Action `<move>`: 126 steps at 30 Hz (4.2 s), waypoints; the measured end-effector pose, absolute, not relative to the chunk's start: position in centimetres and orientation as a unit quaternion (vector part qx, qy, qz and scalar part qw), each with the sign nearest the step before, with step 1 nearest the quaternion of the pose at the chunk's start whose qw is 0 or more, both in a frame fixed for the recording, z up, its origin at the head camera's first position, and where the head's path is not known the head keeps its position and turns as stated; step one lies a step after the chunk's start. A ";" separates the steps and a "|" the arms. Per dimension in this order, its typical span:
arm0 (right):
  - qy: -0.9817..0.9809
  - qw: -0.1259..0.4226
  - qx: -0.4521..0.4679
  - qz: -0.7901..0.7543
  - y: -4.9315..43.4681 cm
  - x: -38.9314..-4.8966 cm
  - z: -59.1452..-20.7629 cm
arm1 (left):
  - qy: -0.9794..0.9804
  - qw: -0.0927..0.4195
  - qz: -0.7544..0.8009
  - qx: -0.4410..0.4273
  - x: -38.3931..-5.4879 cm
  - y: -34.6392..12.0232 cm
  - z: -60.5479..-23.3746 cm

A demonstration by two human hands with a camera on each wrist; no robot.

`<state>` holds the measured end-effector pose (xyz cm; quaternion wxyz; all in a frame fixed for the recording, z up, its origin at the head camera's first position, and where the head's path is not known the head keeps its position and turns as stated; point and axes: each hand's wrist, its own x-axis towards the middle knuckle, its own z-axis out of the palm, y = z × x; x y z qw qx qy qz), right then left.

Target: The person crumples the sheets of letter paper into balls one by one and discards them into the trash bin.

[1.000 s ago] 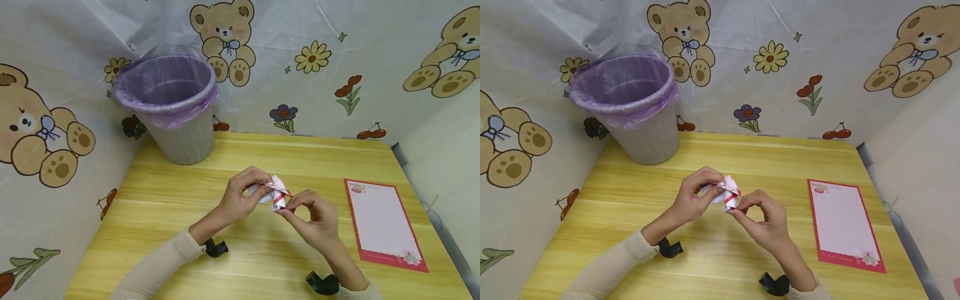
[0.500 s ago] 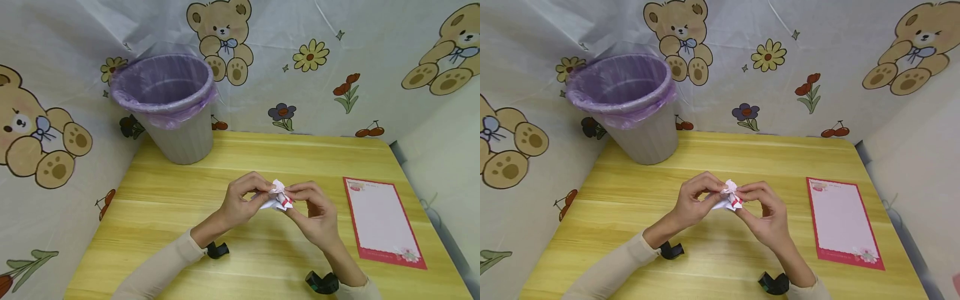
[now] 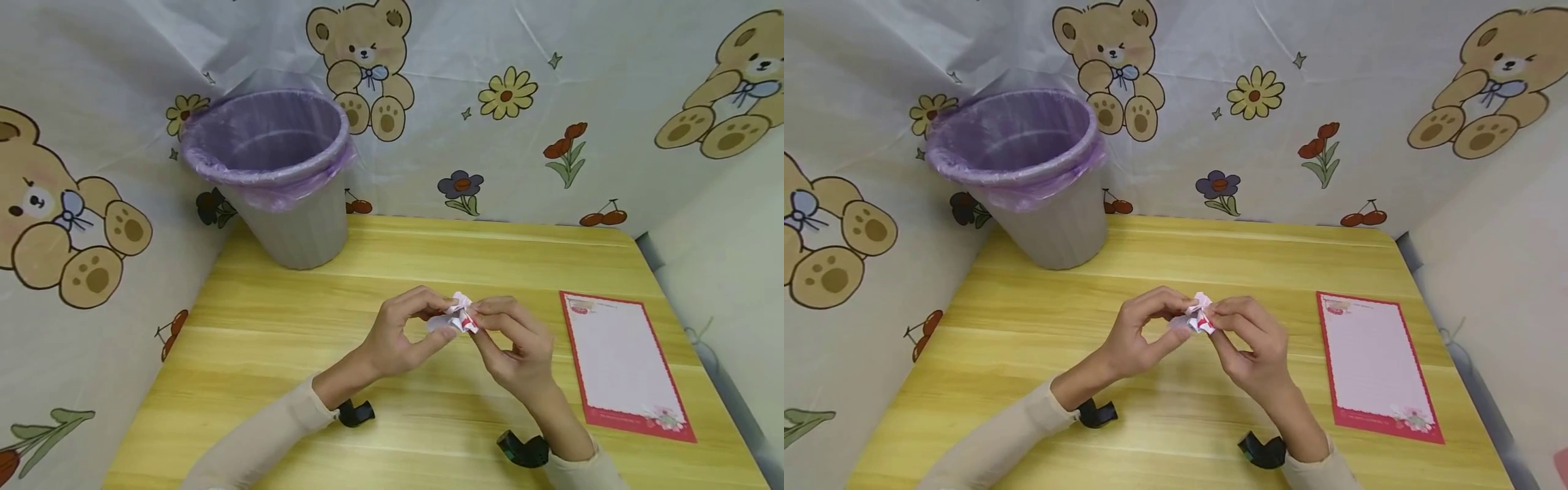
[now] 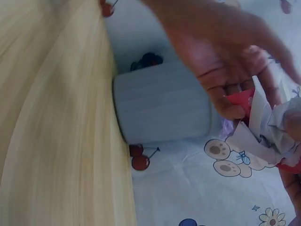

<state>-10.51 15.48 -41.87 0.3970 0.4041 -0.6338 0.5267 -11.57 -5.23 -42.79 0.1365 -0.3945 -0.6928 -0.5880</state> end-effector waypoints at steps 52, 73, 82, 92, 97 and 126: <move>-0.654 0.106 0.416 0.623 17.3 -9.6 -41.4 | -0.654 0.168 -0.545 -0.496 -12.0 -6.4 -41.5; -0.665 0.153 0.387 0.620 16.9 -9.6 -41.5 | -0.670 0.158 -0.544 -0.479 -12.0 -7.1 -41.5; -0.613 0.187 0.352 0.683 18.3 -9.9 -40.4 | -0.688 0.107 -0.561 -0.447 -11.9 -7.3 -41.9; -0.562 0.127 0.372 0.728 19.3 -10.1 -41.3 | -0.616 0.040 -0.636 -0.463 -11.4 -6.9 -41.6; -0.554 0.105 0.375 0.736 19.7 -10.0 -41.6 | -0.586 0.020 -0.649 -0.484 -11.2 -6.4 -41.3; -0.617 0.146 0.397 0.664 17.6 -9.6 -41.7 | -0.633 0.148 -0.637 -0.416 -10.7 -5.2 -41.5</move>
